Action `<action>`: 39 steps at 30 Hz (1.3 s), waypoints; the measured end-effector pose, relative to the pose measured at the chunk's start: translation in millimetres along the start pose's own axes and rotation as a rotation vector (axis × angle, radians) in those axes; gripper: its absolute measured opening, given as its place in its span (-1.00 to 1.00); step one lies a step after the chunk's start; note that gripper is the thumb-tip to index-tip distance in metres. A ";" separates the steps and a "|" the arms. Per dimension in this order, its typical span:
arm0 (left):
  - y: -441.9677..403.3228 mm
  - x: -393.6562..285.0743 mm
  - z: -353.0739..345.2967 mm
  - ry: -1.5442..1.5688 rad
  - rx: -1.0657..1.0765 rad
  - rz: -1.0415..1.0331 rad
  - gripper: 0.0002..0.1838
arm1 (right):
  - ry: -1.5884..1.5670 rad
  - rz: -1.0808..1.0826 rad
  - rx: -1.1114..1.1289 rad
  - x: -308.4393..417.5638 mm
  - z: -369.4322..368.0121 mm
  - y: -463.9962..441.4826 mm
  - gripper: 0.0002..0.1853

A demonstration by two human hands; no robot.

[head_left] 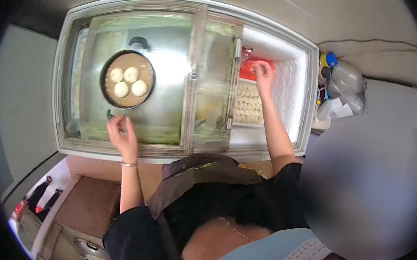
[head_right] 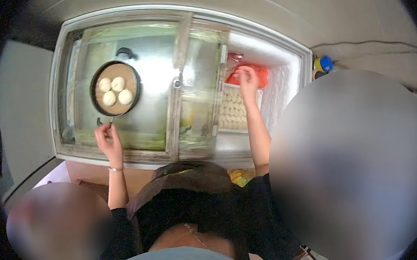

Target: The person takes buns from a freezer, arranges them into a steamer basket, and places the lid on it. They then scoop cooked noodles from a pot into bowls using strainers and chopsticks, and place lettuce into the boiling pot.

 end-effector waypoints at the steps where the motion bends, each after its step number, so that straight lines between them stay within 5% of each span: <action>1: 19.8 0.0 -8.2 -0.029 0.095 0.022 -0.83 | -0.004 -0.021 -0.019 -26.9 27.0 -6.3 -0.85; 4: 58.3 -6.5 -44.0 -0.136 0.259 0.043 -0.86 | -0.026 -0.230 -0.191 -114.4 60.9 -28.4 -0.82; 6: 66.9 -7.3 -63.5 -0.214 0.260 0.053 -0.86 | 0.559 0.098 0.137 -148.1 40.2 -53.9 -0.79; 7: 67.6 -6.9 -72.4 -0.230 0.243 0.046 -0.86 | 0.566 -0.036 0.222 -179.0 24.1 -63.2 -0.78; 9: 68.5 -1.3 -83.1 -0.425 0.197 0.009 -0.86 | 0.727 0.155 0.462 -213.4 -12.1 -77.0 -0.79; 11: 70.6 6.7 -89.2 -0.518 0.159 -0.014 -0.85 | 1.247 0.171 1.107 -272.4 -45.0 -81.0 -0.79; 12: 70.2 5.6 -90.1 -0.537 0.169 0.002 -0.85 | 1.234 0.029 0.982 -264.7 -44.3 -79.4 -0.78; 13: 68.9 4.7 -90.8 -0.558 0.170 0.020 -0.85 | 1.015 -0.189 0.960 -358.3 -37.6 -78.9 -0.77; 16: 68.7 7.0 -89.4 -0.608 0.174 0.015 -0.82 | 1.156 -0.154 1.000 -347.6 -50.0 -78.2 -0.77; 24: 64.1 8.9 -92.7 -0.656 0.172 -0.030 -0.79 | 1.072 -0.407 0.811 -401.7 -67.7 -67.0 -0.76; 39: 63.4 9.1 -90.3 -0.660 0.168 -0.011 -0.80 | 0.846 -0.527 0.644 -419.7 -63.0 -47.7 -0.72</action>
Point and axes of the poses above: each hand's wrist, its own y-axis away from the middle knuckle, its own z-axis out of the back of the hand, x = y × z, the point moved 4 cm from there along -y, towards the middle knuckle, and after that the axes turned 8 degrees about z, right-handed, at the moved point
